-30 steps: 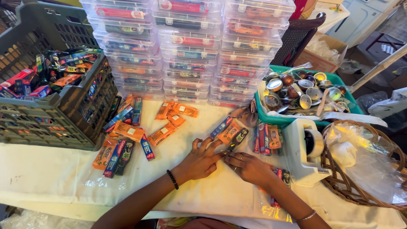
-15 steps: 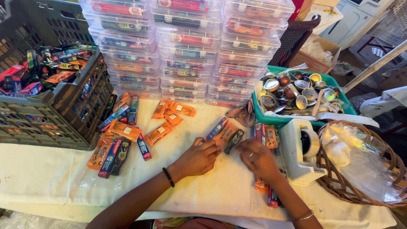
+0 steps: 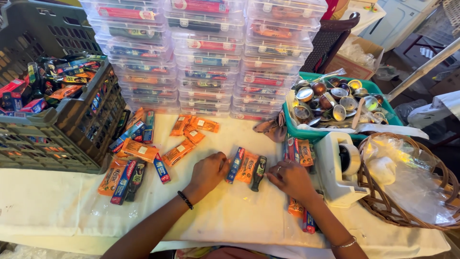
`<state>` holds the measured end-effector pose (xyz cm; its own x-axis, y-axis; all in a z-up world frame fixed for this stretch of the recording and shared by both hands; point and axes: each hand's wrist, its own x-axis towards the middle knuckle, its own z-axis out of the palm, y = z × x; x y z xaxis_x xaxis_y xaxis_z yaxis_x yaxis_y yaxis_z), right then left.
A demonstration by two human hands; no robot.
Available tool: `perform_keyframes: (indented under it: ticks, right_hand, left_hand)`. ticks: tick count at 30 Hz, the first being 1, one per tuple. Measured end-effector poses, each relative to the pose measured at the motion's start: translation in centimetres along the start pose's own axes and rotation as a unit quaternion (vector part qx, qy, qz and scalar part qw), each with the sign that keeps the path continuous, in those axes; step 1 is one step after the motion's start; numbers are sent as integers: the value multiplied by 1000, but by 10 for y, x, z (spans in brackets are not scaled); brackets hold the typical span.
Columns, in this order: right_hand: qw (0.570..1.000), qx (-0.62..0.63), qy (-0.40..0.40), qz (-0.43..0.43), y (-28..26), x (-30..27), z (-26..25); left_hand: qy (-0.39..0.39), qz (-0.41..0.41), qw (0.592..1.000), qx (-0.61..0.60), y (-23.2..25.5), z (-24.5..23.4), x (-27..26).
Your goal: The person packs small boxes of toothpaste and sachets of tooth powder into clear plastic bags on a table. They arrange the items inside the bags, seal them, and place the finished packages into a cardboard box.
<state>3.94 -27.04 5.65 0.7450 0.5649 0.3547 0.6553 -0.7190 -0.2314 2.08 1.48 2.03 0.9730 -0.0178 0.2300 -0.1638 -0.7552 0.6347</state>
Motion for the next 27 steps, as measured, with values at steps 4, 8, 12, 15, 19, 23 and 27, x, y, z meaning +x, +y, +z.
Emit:
perform_keyframes:
  ticks: [4,8,12,15,19,23,27]
  right_hand:
    - [999,27,-20,9,-3,1,3]
    - [998,32,-20,40,-2,2,6]
    - [997,52,-13,61,5,-1,13]
    - [996,51,-9,70,7,-1,17]
    - [993,49,-29,99,-5,4,6]
    - [988,67,-74,118,-8,6,5]
    - [992,89,-61,68,1,2,16]
  left_hand:
    - [-32,15,998,58,-12,12,0]
    - [-42,35,997,58,-18,13,4]
    - [-86,-8,993,82,-10,5,3]
    - [-92,-16,992,87,-10,3,-1]
    - [-97,4,992,86,-15,4,-3]
    - [-104,13,991,85,-13,2,-4]
    - [-103,15,989,109,-9,-1,-4]
